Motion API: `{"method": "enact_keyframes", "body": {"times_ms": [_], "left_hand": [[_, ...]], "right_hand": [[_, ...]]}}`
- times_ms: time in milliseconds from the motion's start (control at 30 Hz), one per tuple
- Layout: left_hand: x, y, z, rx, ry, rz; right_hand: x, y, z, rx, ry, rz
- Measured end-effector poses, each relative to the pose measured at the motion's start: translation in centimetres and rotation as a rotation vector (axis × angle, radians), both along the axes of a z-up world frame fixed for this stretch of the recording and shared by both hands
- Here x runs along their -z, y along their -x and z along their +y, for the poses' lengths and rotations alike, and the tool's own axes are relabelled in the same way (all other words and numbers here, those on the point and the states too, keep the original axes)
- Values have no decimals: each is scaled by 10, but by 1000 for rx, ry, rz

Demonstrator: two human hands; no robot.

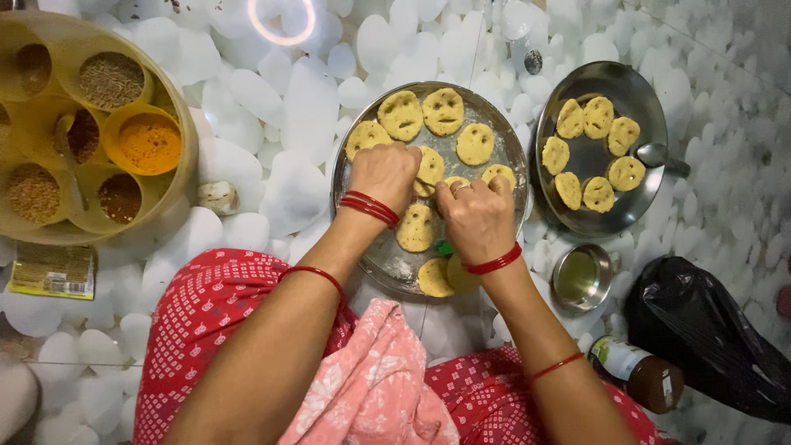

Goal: The person decorates small round dough pieces with smiley faces using a green marker and a spoon. They work on two metal trays, drawing eyes and mouths on each piece and occasionally transferring them between trays.

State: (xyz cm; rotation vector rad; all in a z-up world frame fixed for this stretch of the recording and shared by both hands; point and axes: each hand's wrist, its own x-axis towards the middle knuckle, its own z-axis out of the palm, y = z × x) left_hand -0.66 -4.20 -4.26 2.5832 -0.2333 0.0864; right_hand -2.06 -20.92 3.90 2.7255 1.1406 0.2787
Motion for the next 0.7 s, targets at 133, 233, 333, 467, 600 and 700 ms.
{"method": "enact_keyframes", "body": {"times_ms": [133,233,333,467,600,700], "left_hand": [[-3,0,0,6,30,2],[-3,0,1,8,21,12],[-3,0,1,13,9,14],[-2,-1,1,7,15,2],[0,0,0,2,45,3],[0,0,0,-3,35,-12]], "right_hand": [[-2,-2,-2,12,33,28],[-2,-2,0,4,10,30],[-2,0,0,-24,-4,23],[-4,-2,-1,-24,-44,28],[-2,-1,-1,26,-14,31],[-3,1,-1,22,-14,28]]}}
